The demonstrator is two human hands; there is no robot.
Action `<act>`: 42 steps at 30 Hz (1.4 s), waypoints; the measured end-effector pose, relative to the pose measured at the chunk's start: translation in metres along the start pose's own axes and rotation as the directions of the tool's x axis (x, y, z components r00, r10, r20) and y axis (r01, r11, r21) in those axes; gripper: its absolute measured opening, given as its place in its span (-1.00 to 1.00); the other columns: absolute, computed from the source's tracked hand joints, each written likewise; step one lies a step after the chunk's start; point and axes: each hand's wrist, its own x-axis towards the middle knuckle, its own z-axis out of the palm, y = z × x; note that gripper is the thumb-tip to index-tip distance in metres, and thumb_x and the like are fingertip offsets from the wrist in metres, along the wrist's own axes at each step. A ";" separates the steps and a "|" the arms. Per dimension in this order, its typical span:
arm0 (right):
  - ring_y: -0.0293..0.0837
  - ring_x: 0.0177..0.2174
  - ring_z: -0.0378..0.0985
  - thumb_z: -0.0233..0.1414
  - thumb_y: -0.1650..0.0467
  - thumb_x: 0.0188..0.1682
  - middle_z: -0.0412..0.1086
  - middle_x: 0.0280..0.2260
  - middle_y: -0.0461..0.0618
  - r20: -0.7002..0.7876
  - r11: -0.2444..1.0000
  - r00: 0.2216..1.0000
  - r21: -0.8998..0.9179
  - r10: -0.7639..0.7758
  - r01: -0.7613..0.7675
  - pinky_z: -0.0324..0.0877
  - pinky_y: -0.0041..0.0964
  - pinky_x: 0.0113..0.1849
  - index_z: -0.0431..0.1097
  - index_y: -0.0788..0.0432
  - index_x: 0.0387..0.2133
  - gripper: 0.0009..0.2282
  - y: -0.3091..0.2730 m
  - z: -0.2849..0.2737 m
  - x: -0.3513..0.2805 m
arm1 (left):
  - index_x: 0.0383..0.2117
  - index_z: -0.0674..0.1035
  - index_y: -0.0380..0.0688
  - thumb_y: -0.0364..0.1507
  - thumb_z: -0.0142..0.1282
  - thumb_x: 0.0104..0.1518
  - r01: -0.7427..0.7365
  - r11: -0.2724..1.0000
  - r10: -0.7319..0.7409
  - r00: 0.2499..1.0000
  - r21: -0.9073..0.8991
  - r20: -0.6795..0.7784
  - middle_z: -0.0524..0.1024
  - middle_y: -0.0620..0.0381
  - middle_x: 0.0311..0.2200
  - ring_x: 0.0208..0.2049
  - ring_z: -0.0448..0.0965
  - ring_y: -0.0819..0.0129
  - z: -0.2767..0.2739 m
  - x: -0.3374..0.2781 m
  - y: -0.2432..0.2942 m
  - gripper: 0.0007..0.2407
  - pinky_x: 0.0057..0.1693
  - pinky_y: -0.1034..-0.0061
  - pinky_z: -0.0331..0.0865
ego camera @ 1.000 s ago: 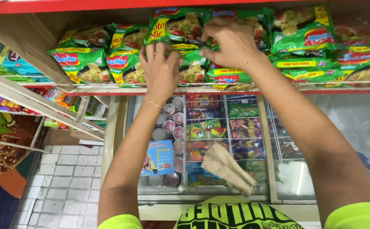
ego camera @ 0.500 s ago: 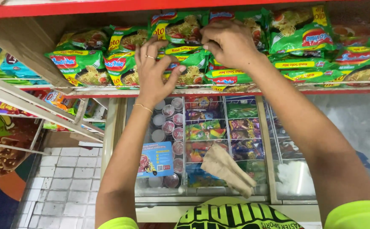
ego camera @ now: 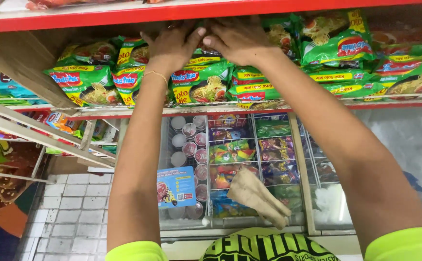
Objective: Stocking instant noodle packets from a cardboard box onto a grocery shelf.
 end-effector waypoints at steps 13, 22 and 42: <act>0.42 0.07 0.34 -0.21 0.01 0.19 0.28 0.21 0.20 -0.026 0.998 0.998 0.019 -0.064 0.064 -0.03 0.46 0.02 0.23 0.13 0.24 -0.46 0.004 -0.004 -0.016 | 0.23 0.41 0.24 0.12 -0.22 0.20 -0.052 0.998 0.051 0.998 -0.026 -0.038 0.44 0.03 0.20 0.21 0.29 -0.28 0.004 -0.007 -0.006 -0.46 0.14 -0.74 -0.27; -0.12 -0.53 0.33 0.10 0.58 0.00 0.44 -0.50 0.12 -0.752 0.716 0.657 0.484 0.047 0.503 0.23 -0.29 -0.44 0.51 0.43 -0.33 -0.93 -0.063 0.012 -0.174 | -0.26 0.62 -0.29 -0.43 0.21 0.21 -0.449 0.881 0.216 0.663 -0.150 -0.717 0.54 0.03 -0.18 -0.13 0.45 0.17 0.003 -0.129 0.033 -0.86 0.05 0.32 0.32; 0.16 0.12 0.22 0.24 0.29 -0.20 0.09 0.15 0.07 0.545 0.827 0.787 0.273 0.288 -0.491 0.48 0.28 -0.02 0.14 -0.17 0.29 -0.29 -0.136 0.166 -0.398 | -0.24 0.68 -0.14 -0.52 0.33 0.02 0.199 0.603 -0.337 0.941 -0.773 -0.021 0.59 -0.17 -0.45 -0.42 0.62 -0.22 0.202 -0.452 0.141 -0.83 -0.32 0.12 0.58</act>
